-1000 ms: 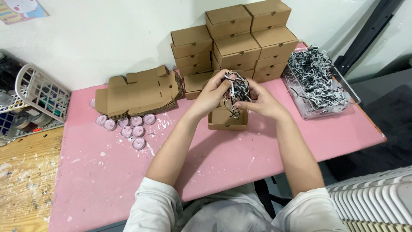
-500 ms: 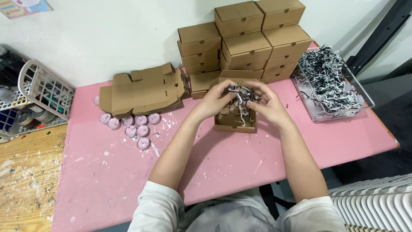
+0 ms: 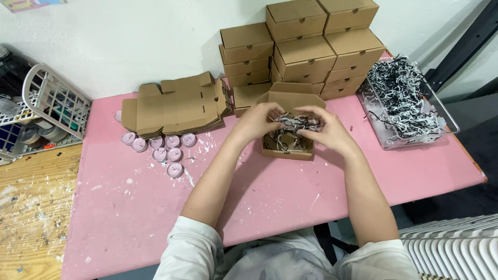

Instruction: Packing small pink wax melts into cardboard boxes with paper filler.

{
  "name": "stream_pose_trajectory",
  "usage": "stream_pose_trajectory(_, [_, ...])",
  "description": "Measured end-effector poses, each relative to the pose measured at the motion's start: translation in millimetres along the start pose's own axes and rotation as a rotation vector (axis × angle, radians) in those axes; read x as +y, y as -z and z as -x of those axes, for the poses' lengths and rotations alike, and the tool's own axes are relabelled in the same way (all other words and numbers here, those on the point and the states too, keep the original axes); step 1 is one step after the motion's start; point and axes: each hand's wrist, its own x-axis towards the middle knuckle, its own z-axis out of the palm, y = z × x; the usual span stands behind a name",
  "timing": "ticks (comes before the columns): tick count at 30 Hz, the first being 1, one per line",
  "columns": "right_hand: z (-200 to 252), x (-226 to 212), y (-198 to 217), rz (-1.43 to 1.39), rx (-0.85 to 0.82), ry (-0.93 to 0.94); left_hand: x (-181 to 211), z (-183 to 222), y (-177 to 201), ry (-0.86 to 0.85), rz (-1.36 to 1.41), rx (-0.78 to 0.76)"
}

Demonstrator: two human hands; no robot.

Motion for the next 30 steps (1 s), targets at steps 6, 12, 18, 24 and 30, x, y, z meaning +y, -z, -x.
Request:
stream_pose_trajectory(6, [-8,26,5,0.142,-0.052,0.22,-20,1,-6,0.026,-0.048,-0.039])
stream_pose_trajectory(12, [-13,36,10,0.337,0.09,0.36,-3,9,7,0.106,-0.224,-0.124])
stream_pose_trajectory(18, [-25,61,-8,0.692,-0.118,0.572,-15,5,-16,0.074,-0.251,-0.104])
stream_pose_trajectory(24, [-4,21,1,0.669,0.18,0.326,-10,10,-19,0.016,-0.369,-0.014])
stream_pose_trajectory(30, [-6,40,3,0.764,0.16,-0.003,-15,9,-17,0.221,-0.454,-0.134])
